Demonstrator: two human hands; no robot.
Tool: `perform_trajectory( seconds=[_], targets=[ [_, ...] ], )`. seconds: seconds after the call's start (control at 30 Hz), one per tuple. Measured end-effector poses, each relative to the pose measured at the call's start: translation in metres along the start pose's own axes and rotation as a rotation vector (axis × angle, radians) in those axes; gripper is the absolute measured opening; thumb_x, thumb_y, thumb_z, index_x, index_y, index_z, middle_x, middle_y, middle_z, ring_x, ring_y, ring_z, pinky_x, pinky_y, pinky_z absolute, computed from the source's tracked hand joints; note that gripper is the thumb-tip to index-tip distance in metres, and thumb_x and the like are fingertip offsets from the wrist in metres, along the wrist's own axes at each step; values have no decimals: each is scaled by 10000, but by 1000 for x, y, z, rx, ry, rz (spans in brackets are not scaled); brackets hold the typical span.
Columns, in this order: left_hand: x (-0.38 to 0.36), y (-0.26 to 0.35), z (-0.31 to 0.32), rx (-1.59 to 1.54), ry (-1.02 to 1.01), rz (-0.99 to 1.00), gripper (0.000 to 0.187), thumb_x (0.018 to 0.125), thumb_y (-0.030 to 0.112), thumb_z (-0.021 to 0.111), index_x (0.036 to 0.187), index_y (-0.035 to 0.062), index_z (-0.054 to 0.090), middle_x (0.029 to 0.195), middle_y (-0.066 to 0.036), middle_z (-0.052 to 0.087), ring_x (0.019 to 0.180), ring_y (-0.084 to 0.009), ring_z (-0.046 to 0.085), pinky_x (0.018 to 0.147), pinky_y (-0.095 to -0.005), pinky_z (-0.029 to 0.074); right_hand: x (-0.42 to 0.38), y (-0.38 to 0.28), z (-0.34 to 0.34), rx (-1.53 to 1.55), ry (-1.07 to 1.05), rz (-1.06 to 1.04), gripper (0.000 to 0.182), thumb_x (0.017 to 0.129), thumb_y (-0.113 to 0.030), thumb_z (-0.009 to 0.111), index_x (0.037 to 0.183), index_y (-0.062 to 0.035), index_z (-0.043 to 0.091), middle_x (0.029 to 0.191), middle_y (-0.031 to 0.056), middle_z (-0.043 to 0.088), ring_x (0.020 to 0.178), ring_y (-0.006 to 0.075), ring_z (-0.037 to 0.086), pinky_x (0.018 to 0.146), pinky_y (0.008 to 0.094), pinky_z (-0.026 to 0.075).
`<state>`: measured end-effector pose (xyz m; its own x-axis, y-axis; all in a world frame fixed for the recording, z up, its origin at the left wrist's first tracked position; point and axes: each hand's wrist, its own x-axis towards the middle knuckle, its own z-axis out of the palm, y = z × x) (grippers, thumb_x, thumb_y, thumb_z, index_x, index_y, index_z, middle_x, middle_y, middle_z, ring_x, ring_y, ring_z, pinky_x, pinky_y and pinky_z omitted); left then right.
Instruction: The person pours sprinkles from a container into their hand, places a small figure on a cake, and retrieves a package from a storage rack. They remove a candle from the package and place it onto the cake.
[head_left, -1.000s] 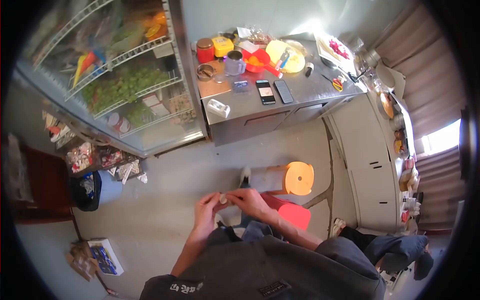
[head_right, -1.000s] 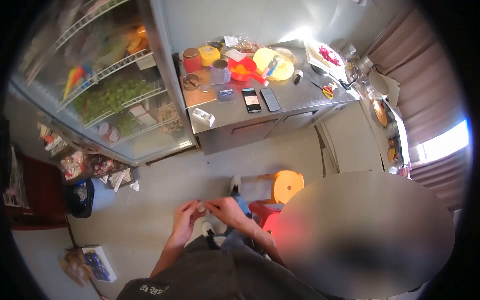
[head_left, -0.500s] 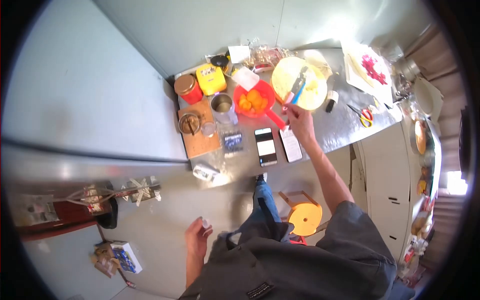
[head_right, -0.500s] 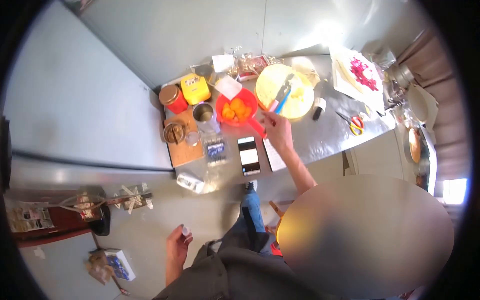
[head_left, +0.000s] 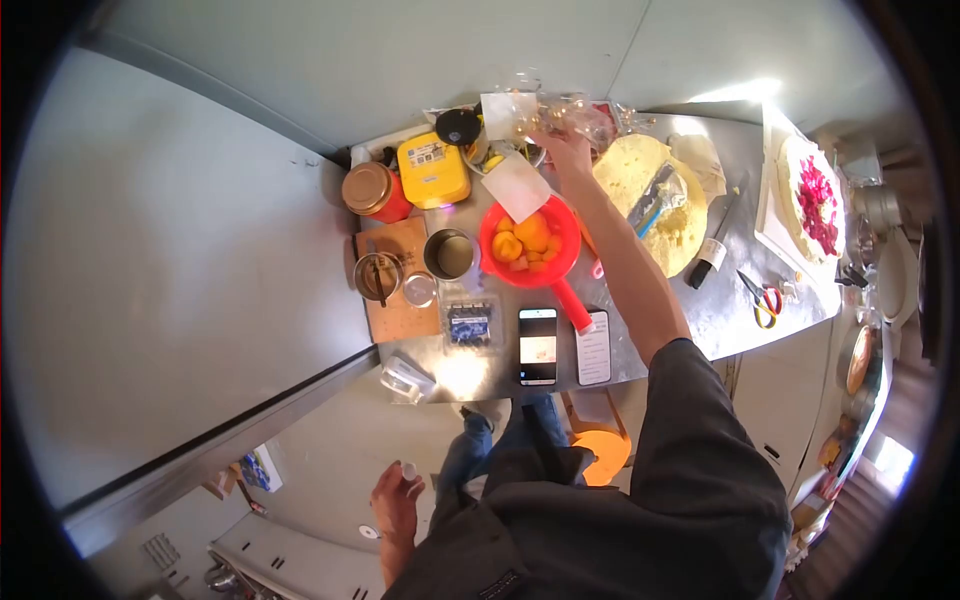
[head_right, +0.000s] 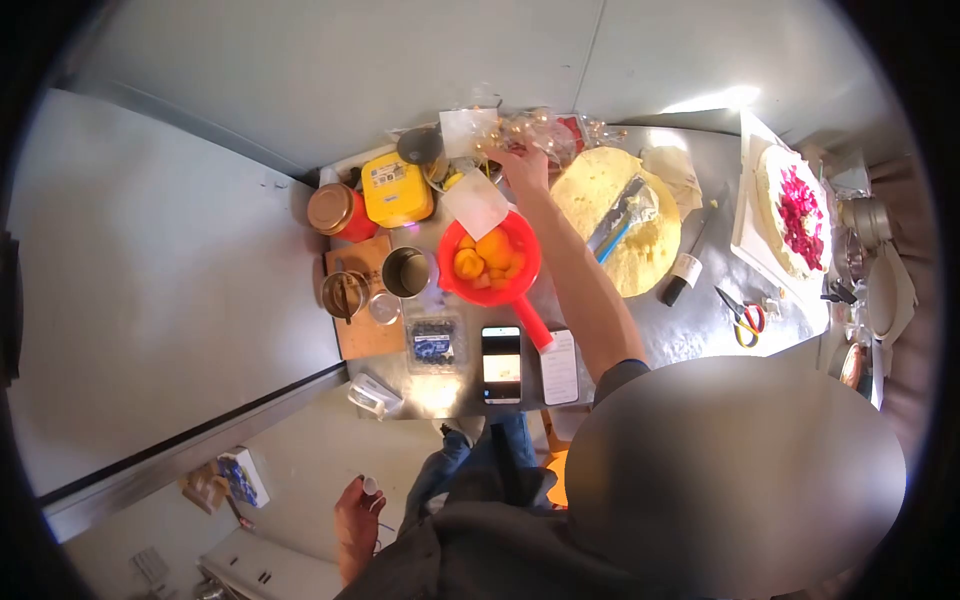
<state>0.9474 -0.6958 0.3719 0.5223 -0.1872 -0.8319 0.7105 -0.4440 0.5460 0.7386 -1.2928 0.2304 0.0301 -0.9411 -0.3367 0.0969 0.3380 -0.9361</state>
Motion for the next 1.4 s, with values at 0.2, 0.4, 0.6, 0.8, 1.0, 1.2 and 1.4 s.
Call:
perform_trajectory(
  seconds=[0.2, 0.4, 0.6, 0.8, 1.0, 1.2, 1.4],
  targets=[
    [1, -4, 5, 6, 26, -28, 308, 950, 250, 688, 1194, 68, 644, 991, -61, 705, 874, -223, 670, 790, -375, 553, 50, -20, 46, -640, -180, -388, 564, 838, -433, 766, 1270, -76, 702, 799, 128, 724, 716, 228, 699, 703, 372, 544],
    [8, -6, -1, -66, 57, -32, 385, 987, 194, 624, 1311, -12, 588, 1053, -103, 681, 880, -257, 658, 800, -395, 538, 78, -44, 69, -785, -105, -429, 340, 875, -314, 720, 1034, -18, 773, 702, 101, 724, 610, 179, 709, 606, 326, 583],
    [11, -4, 5, -45, 66, -35, 391, 992, 205, 616, 1313, -16, 589, 1055, -110, 680, 884, -253, 654, 796, -394, 537, 37, -43, 13, -1121, -304, -118, 193, 816, -178, 672, 822, -20, 782, 626, 103, 703, 514, 195, 677, 529, 327, 559],
    [18, 2, 16, -6, 27, -40, 397, 995, 192, 609, 1327, -23, 574, 1057, -114, 678, 862, -248, 655, 785, -388, 552, 36, 7, -18, -918, -367, -473, 224, 818, -185, 669, 915, -25, 793, 729, 165, 727, 619, 284, 710, 619, 394, 567],
    [15, 6, 29, 8, 40, -60, 376, 994, 175, 607, 1320, -12, 583, 1035, -103, 686, 838, -234, 660, 774, -392, 559, 31, -11, 13, -838, -41, -383, 301, 838, -174, 635, 1098, -73, 748, 862, 209, 727, 808, 394, 712, 769, 450, 576],
    [11, 2, 32, -2, 34, -60, 357, 988, 200, 632, 1293, 16, 602, 1005, -87, 692, 824, -225, 666, 771, -391, 566, 33, -6, 29, -692, -90, -340, 349, 859, -199, 672, 1193, -104, 716, 920, 163, 746, 803, 359, 713, 759, 427, 577],
    [12, -1, 37, 18, 41, -48, 384, 994, 189, 624, 1321, -8, 584, 1024, -95, 678, 827, -233, 665, 773, -401, 565, 5, 3, 24, -931, -201, -672, 301, 858, -103, 624, 1125, -141, 757, 962, 151, 740, 831, 340, 711, 753, 438, 578]
  ],
)
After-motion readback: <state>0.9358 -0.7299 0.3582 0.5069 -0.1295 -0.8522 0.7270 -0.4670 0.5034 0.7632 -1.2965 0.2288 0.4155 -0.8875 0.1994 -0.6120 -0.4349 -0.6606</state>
